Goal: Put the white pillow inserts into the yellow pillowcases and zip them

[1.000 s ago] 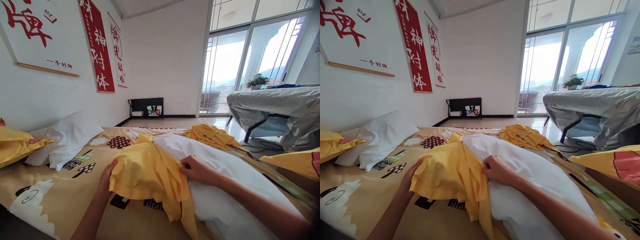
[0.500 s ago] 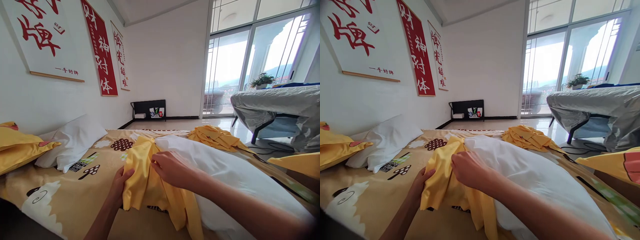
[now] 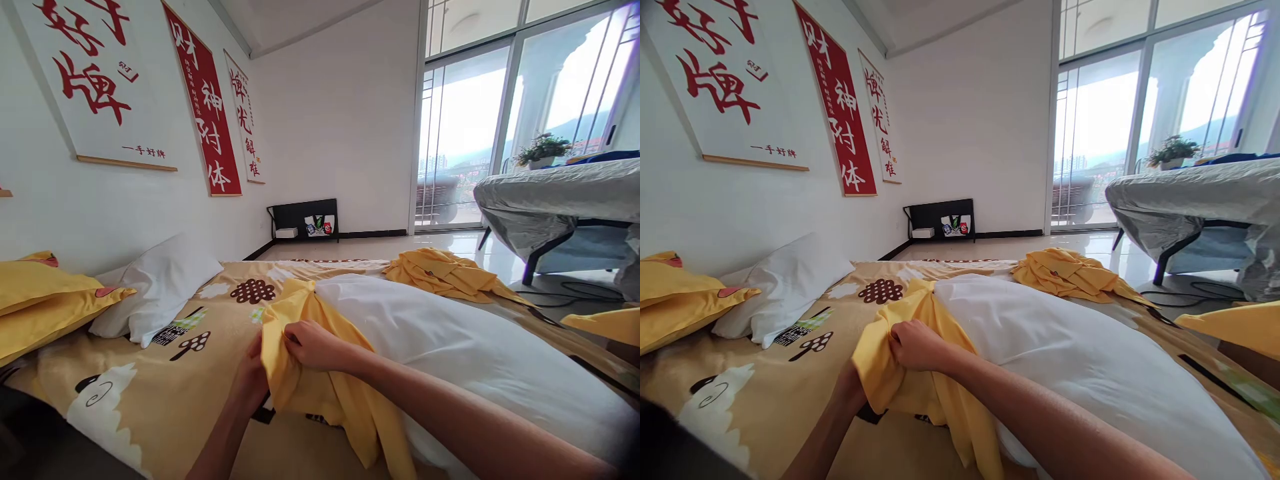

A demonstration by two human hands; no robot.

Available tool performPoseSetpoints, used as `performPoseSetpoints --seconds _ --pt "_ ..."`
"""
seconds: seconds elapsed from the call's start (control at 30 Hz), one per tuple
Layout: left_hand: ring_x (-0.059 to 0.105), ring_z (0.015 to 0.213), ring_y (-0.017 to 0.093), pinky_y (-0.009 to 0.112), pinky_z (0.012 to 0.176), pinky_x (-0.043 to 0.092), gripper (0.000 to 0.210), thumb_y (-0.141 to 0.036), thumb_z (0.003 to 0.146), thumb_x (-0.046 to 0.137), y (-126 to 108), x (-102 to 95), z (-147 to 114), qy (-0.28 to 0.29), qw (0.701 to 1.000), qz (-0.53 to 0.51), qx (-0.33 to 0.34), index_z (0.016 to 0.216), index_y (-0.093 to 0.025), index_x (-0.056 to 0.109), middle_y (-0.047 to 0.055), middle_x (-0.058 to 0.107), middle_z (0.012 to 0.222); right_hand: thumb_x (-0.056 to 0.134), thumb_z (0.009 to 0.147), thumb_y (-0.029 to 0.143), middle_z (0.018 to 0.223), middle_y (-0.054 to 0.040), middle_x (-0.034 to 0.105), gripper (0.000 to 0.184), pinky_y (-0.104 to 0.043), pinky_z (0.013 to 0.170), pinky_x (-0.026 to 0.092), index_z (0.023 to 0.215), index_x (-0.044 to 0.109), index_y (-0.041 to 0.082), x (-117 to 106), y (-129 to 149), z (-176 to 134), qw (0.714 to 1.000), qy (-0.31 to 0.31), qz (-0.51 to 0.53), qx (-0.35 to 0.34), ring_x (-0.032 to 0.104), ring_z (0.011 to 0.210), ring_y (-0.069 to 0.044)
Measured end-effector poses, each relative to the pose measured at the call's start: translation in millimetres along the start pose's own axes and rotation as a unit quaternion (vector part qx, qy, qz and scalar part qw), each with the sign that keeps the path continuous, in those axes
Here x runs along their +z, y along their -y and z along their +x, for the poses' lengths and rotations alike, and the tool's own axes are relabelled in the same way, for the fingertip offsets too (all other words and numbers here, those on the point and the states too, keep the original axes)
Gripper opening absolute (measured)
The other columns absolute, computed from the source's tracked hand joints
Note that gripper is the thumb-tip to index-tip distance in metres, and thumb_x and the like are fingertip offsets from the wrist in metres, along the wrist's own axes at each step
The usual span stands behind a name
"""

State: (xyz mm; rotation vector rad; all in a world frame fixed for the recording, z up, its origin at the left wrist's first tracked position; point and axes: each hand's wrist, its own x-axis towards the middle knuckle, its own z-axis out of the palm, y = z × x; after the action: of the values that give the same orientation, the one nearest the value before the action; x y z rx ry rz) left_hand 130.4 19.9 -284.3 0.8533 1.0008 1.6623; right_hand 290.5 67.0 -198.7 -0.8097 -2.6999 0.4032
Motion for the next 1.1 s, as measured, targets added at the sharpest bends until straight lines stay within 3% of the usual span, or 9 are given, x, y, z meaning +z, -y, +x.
performPoseSetpoints --seconds 0.07,0.2,0.37,0.5,0.63,0.77,0.83,1.0,1.1 --pt "0.065 0.09 0.029 0.038 0.074 0.054 0.042 -0.031 0.05 0.074 6.2 2.2 0.0 -0.014 1.0 -0.003 0.009 0.089 -0.022 0.064 0.006 0.071 0.084 0.045 0.085 0.017 0.073 -0.0015 0.061 0.017 -0.023 0.055 0.026 0.074 0.057 0.016 2.2 -1.0 1.0 1.0 -0.002 0.0 -0.004 0.047 0.065 -0.01" --pt "0.062 0.098 0.033 0.042 0.079 0.052 0.035 -0.039 0.055 0.072 13.4 11.9 -4.4 -0.066 0.997 0.043 0.024 0.082 -0.019 0.064 0.012 0.07 0.092 0.043 0.084 0.016 0.078 -0.0031 0.064 0.018 -0.023 0.057 0.027 0.079 0.06 0.015 11.1 -4.0 7.1 1.0 -0.008 -0.006 -0.009 0.05 0.068 -0.012" --pt "0.06 0.104 0.028 0.036 0.086 0.049 0.041 -0.04 0.067 0.068 13.7 18.6 -10.7 -0.039 0.967 0.198 0.155 0.099 -0.016 0.06 0.011 0.068 0.106 0.048 0.083 0.02 0.084 -0.003 0.066 0.016 -0.023 0.057 0.028 0.087 0.062 0.017 21.2 -5.8 10.6 1.0 -0.017 -0.018 -0.012 0.053 0.069 -0.013" --pt "0.061 0.096 0.023 0.03 0.082 0.048 0.037 -0.046 0.081 0.058 12.0 18.2 -10.9 -0.056 0.945 0.25 0.203 0.1 -0.015 0.059 0.009 0.067 0.101 0.046 0.085 0.021 0.083 -0.0035 0.068 0.018 -0.024 0.055 0.026 0.085 0.064 0.019 18.3 -4.6 11.1 0.999 -0.02 -0.032 0.006 0.055 0.068 -0.013" --pt "0.058 0.088 0.017 0.023 0.075 0.047 0.034 -0.049 0.081 0.061 12.9 12.5 -8.9 -0.077 0.965 0.15 0.199 0.096 -0.018 0.058 0.003 0.064 0.094 0.044 0.086 0.024 0.084 -0.0075 0.069 0.023 -0.026 0.054 0.025 0.087 0.066 0.017 10.5 -10.0 15.0 0.996 -0.038 -0.051 0.061 0.058 0.069 -0.016" --pt "0.053 0.067 0.01 0.019 0.06 0.044 0.034 -0.049 0.074 0.07 11.9 5.0 -10.4 -0.028 0.988 0.002 0.153 0.077 -0.018 0.056 -0.002 0.058 0.073 0.044 0.087 0.024 0.087 -0.0099 0.069 0.024 -0.026 0.055 0.027 0.087 0.066 0.015 5.1 -18.4 19.0 0.992 -0.057 -0.055 0.101 0.059 0.073 -0.018" --pt "0.056 0.067 0.012 0.02 0.059 0.045 0.036 -0.048 0.068 0.075 11.4 1.8 -12.2 -0.019 0.992 -0.035 0.122 0.08 -0.018 0.06 0.0 0.062 0.076 0.045 0.086 0.024 0.086 -0.009 0.069 0.023 -0.026 0.055 0.027 0.086 0.066 0.016 2.6 -17.8 19.2 0.991 -0.067 -0.05 0.103 0.058 0.072 -0.017" --pt "0.065 0.08 0.021 0.028 0.066 0.05 0.051 -0.041 0.05 0.085 14.0 -2.5 -13.9 -0.063 0.993 -0.07 0.078 0.092 -0.018 0.067 0.006 0.07 0.09 0.044 0.088 0.023 0.093 -0.0043 0.068 0.021 -0.025 0.058 0.028 0.092 0.064 0.018 -8.7 -1.0 12.9 0.991 -0.122 -0.032 0.051 0.055 0.074 -0.013" --pt "0.066 0.084 0.022 0.03 0.07 0.051 0.049 -0.042 0.05 0.084 16.1 -2.2 -12.6 -0.066 0.993 -0.07 0.072 0.09 -0.018 0.068 0.007 0.071 0.094 0.054 0.082 0.026 0.076 -0.0023 0.067 0.017 -0.025 0.055 0.027 0.076 0.067 0.018 -10.4 7.5 7.9 0.998 -0.055 -0.015 -0.006 0.052 0.066 -0.012"
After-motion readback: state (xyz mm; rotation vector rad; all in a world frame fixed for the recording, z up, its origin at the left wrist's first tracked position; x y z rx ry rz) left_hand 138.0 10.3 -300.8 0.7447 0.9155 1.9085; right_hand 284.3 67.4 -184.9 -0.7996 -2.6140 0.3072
